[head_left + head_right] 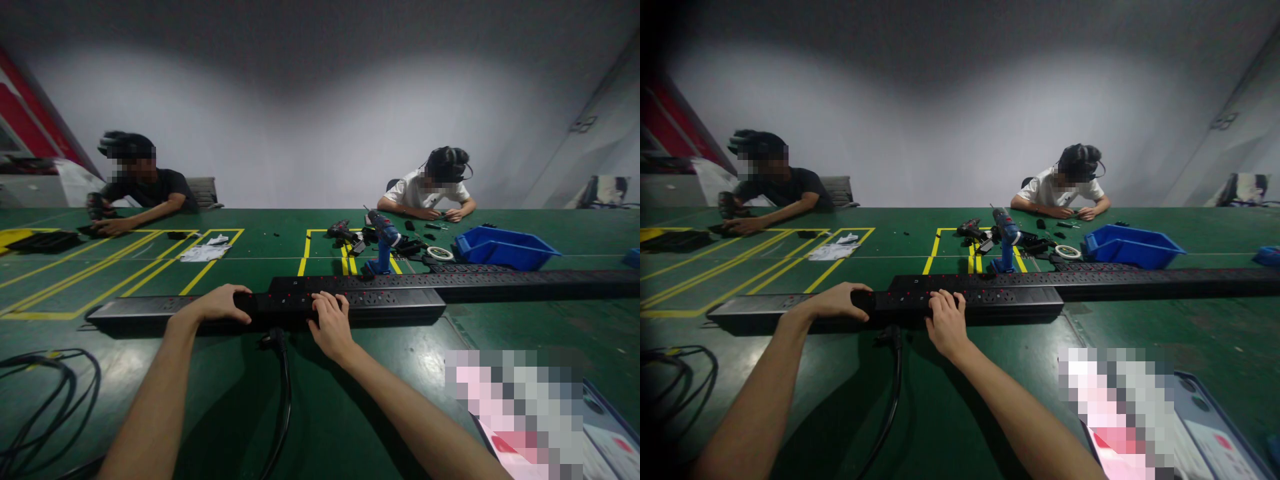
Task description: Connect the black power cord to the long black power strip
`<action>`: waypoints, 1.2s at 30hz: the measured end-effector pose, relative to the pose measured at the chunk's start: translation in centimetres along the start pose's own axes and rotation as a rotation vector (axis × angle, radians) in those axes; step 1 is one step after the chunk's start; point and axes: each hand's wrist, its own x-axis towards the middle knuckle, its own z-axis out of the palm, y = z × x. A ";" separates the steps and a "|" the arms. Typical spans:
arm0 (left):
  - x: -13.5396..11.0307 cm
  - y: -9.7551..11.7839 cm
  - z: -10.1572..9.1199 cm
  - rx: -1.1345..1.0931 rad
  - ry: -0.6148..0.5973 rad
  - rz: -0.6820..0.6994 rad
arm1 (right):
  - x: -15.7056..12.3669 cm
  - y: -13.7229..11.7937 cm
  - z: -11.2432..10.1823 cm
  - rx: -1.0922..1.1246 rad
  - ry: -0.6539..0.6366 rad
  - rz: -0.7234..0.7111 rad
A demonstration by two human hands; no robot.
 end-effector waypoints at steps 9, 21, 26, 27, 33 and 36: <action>-0.5 1.7 -0.4 0.114 0.014 -0.076 | -0.1 -1.3 -0.4 -0.038 -0.003 -0.048; -3.1 11.7 0.0 0.258 -0.004 0.006 | -1.1 -4.3 -0.1 0.028 -0.376 -0.057; -3.7 15.8 2.7 0.441 -0.116 -0.065 | -0.9 -3.5 -0.1 0.052 -0.316 0.140; -3.7 16.4 3.0 0.467 -0.121 -0.072 | -0.9 -3.5 -0.1 0.060 -0.319 0.147; -2.6 16.3 4.2 0.525 -0.092 -0.116 | -0.9 -3.5 0.0 0.070 -0.342 0.164; -1.9 15.6 4.8 0.516 -0.138 -0.127 | -0.9 -3.5 -0.1 0.074 -0.337 0.167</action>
